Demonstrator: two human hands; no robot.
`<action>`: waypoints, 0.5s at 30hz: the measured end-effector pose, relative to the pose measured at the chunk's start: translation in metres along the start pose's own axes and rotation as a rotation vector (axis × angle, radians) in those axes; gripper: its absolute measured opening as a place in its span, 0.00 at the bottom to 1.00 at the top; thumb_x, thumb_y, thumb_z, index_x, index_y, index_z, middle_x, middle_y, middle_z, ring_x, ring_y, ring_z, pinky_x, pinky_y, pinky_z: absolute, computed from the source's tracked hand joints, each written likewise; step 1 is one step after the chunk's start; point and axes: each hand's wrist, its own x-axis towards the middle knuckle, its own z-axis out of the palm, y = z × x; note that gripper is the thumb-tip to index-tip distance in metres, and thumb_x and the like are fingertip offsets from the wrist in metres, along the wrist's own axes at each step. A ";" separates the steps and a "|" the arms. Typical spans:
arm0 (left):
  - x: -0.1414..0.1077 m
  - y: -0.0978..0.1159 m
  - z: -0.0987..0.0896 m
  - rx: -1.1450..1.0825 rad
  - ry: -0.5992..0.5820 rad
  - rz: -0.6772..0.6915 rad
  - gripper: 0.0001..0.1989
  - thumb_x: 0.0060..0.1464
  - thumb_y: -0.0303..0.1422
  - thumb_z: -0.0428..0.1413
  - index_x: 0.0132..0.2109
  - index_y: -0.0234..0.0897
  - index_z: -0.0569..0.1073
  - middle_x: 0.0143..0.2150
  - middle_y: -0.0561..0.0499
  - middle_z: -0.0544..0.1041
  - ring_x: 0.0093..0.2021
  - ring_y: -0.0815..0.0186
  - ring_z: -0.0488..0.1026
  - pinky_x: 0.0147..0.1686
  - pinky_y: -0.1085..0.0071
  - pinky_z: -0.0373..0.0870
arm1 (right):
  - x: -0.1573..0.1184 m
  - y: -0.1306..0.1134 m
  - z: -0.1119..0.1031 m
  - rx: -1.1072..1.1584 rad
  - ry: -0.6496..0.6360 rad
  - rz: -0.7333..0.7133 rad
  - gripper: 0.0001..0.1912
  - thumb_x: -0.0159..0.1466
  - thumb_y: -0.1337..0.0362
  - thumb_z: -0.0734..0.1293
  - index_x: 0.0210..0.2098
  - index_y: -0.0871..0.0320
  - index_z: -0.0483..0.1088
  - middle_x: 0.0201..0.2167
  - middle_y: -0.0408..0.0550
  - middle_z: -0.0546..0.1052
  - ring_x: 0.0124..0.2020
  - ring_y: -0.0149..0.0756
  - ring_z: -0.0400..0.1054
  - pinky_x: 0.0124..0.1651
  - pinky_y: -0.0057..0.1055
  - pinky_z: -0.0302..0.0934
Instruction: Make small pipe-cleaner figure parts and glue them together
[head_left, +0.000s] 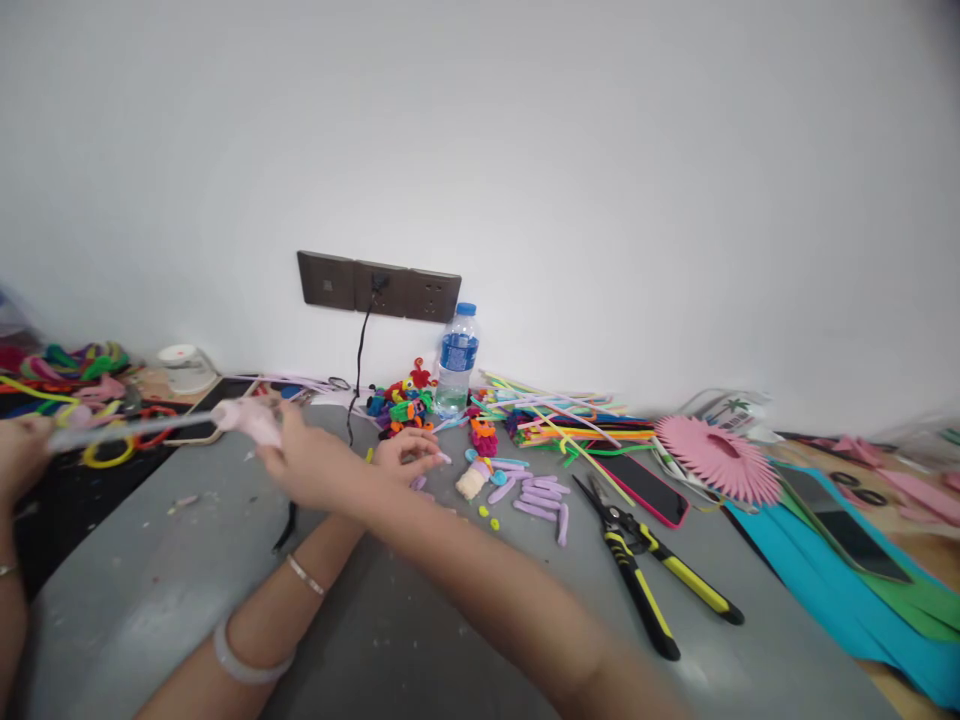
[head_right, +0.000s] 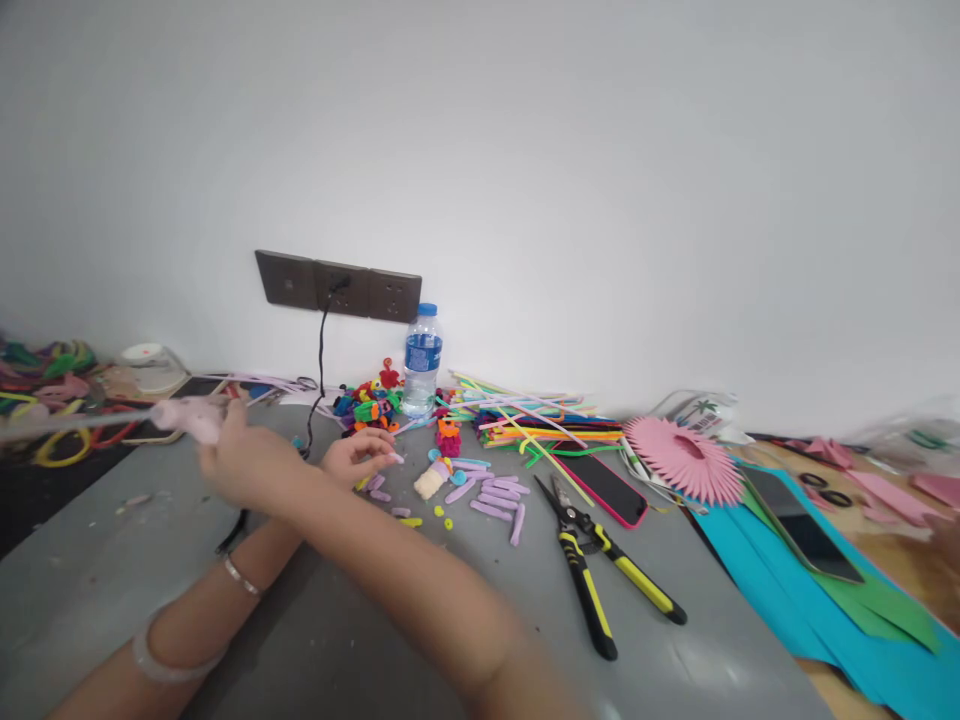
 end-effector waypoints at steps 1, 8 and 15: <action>-0.001 0.003 -0.002 -0.013 -0.019 -0.027 0.14 0.47 0.46 0.64 0.27 0.39 0.80 0.34 0.44 0.78 0.35 0.60 0.78 0.29 0.68 0.75 | 0.006 0.001 0.011 -0.102 -0.006 0.011 0.31 0.65 0.60 0.58 0.63 0.69 0.52 0.40 0.61 0.77 0.39 0.51 0.76 0.39 0.44 0.68; -0.001 0.014 -0.010 -0.081 0.000 -0.235 0.13 0.47 0.43 0.64 0.29 0.37 0.80 0.39 0.46 0.79 0.38 0.62 0.75 0.35 0.69 0.72 | 0.022 0.012 0.057 -0.413 0.043 0.164 0.28 0.65 0.70 0.60 0.63 0.74 0.53 0.52 0.74 0.72 0.51 0.53 0.71 0.44 0.42 0.69; -0.004 0.012 -0.008 -0.054 0.046 -0.302 0.12 0.45 0.43 0.63 0.33 0.39 0.79 0.37 0.49 0.80 0.38 0.59 0.75 0.37 0.66 0.70 | -0.041 0.008 0.040 -0.526 0.335 -0.102 0.13 0.66 0.65 0.61 0.49 0.63 0.67 0.45 0.59 0.74 0.48 0.48 0.67 0.47 0.42 0.64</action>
